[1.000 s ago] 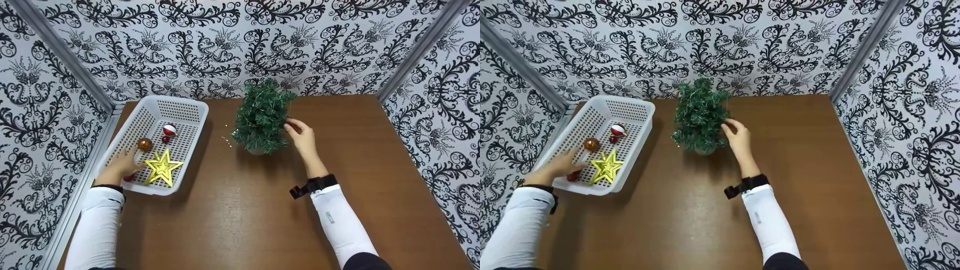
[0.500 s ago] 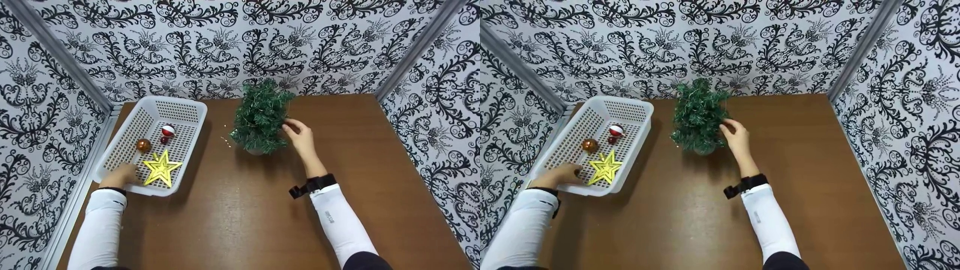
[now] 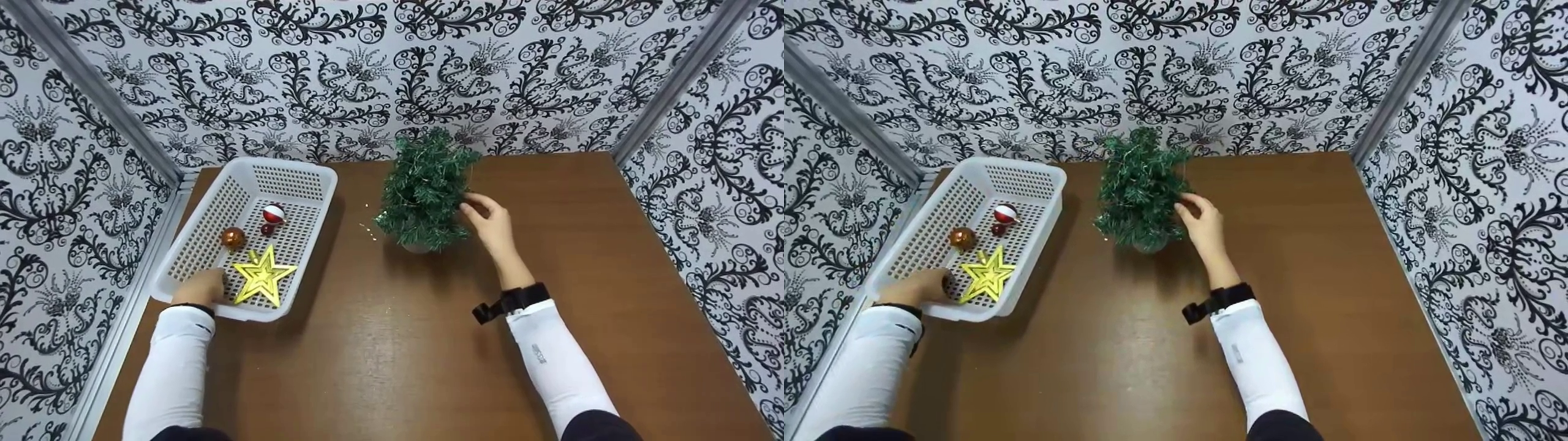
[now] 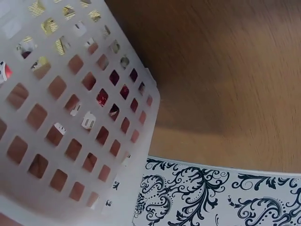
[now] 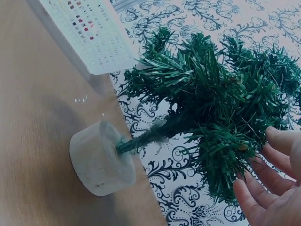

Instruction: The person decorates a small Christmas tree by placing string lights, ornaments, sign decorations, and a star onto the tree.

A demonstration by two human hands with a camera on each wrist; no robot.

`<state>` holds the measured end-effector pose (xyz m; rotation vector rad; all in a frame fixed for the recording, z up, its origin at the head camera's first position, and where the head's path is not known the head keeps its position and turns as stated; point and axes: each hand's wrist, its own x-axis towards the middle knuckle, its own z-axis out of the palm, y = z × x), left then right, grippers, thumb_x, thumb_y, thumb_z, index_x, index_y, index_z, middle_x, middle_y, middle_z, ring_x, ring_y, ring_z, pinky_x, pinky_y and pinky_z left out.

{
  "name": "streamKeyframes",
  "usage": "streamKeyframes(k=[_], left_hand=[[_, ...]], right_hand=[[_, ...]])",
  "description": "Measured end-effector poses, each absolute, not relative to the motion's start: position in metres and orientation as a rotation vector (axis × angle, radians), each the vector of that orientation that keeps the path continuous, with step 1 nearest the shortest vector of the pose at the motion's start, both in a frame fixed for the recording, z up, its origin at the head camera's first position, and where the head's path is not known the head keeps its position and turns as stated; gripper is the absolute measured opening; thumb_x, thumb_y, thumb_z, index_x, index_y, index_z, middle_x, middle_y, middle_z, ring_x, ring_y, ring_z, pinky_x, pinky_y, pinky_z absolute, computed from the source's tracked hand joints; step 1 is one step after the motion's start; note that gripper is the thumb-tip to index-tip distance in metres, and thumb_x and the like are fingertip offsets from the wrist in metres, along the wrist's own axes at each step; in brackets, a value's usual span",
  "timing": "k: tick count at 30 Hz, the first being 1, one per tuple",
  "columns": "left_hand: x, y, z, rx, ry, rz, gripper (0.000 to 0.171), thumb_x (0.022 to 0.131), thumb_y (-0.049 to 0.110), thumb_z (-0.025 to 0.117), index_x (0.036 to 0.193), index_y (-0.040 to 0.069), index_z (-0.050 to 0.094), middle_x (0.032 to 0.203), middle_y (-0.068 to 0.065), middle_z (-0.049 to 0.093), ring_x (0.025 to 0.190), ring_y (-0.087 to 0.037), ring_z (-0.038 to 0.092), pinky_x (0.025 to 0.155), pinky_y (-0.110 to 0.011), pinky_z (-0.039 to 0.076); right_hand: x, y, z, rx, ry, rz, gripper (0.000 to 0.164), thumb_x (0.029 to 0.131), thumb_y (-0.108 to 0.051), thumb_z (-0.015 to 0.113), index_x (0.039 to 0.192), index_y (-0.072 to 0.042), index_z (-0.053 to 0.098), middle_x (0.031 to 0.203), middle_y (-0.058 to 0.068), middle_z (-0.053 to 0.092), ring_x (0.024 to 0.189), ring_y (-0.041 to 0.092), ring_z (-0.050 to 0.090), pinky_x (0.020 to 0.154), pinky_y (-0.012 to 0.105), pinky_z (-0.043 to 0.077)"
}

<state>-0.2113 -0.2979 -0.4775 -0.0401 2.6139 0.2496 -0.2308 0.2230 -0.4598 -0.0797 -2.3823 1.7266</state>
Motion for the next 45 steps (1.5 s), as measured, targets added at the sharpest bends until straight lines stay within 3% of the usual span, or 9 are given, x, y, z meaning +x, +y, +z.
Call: streamKeyframes(k=[3,8,12,16,22,30,39,45], left_hand=[[-0.209,-0.296,-0.474,-0.045,2.633,0.262,0.039,0.076,0.002,0.068,0.111,-0.01,0.055,0.107,-0.03,0.058,0.097,-0.041,0.056,0.086,-0.052,0.046],[-0.211,-0.3,-0.474,0.028,2.661,0.251,0.028,0.073,0.0,0.069,0.099,-0.006,0.062,0.093,-0.024,0.062,0.084,-0.034,0.057,0.078,-0.047,0.049],[-0.214,-0.303,-0.476,0.057,2.648,0.268,0.028,0.074,-0.005,0.061,0.101,-0.006,0.065,0.098,-0.024,0.062,0.083,-0.03,0.055,0.074,-0.041,0.049],[-0.216,-0.304,-0.473,0.048,2.645,0.306,0.035,0.077,-0.005,0.059,0.111,-0.004,0.065,0.112,-0.028,0.061,0.09,-0.033,0.057,0.077,-0.04,0.05],[-0.216,-0.304,-0.466,0.069,2.66,0.357,0.027,0.082,0.003,0.064,0.108,-0.004,0.067,0.109,-0.027,0.063,0.092,-0.037,0.06,0.082,-0.045,0.051],[-0.219,-0.294,-0.438,0.122,2.787,0.501,0.032,0.085,0.012,0.062,0.106,-0.011,0.062,0.105,-0.031,0.062,0.093,-0.046,0.057,0.082,-0.053,0.048],[-0.212,-0.241,-0.397,0.14,3.049,0.812,0.033,0.089,0.015,0.062,0.114,-0.006,0.06,0.111,-0.029,0.061,0.098,-0.042,0.058,0.089,-0.053,0.046],[-0.204,-0.201,-0.388,0.208,3.131,1.038,0.033,0.085,0.011,0.066,0.114,-0.004,0.062,0.11,-0.027,0.059,0.097,-0.038,0.063,0.084,-0.044,0.054]], right_hand=[[-0.231,0.223,-0.46,-0.083,-2.383,1.727,0.034,0.091,-0.021,0.061,0.12,-0.004,0.061,0.119,0.015,0.063,0.104,0.022,0.059,0.077,0.015,0.046],[-0.231,0.222,-0.46,-0.084,-2.378,1.728,0.034,0.091,-0.021,0.061,0.12,-0.004,0.061,0.121,0.016,0.062,0.105,0.023,0.059,0.077,0.014,0.046],[-0.231,0.223,-0.46,-0.087,-2.379,1.724,0.034,0.091,-0.021,0.062,0.12,-0.004,0.062,0.121,0.015,0.062,0.105,0.023,0.059,0.077,0.013,0.046],[-0.231,0.225,-0.459,-0.093,-2.396,1.706,0.035,0.09,-0.023,0.062,0.121,-0.004,0.061,0.121,0.015,0.062,0.105,0.023,0.059,0.082,0.02,0.047],[-0.231,0.226,-0.458,-0.101,-2.413,1.691,0.036,0.091,-0.023,0.062,0.121,-0.004,0.061,0.123,0.015,0.061,0.11,0.025,0.057,0.091,0.034,0.047],[-0.231,0.224,-0.457,-0.106,-2.391,1.721,0.037,0.09,-0.022,0.063,0.122,-0.003,0.061,0.124,0.016,0.06,0.109,0.025,0.057,0.083,0.02,0.044],[-0.23,0.225,-0.455,-0.092,-2.412,1.687,0.033,0.091,-0.017,0.061,0.121,-0.003,0.061,0.123,0.016,0.06,0.107,0.027,0.059,0.089,0.032,0.048],[-0.226,0.226,-0.455,-0.087,-2.386,1.745,0.034,0.092,-0.018,0.06,0.122,-0.004,0.06,0.124,0.014,0.06,0.108,0.025,0.059,0.078,0.014,0.047]])
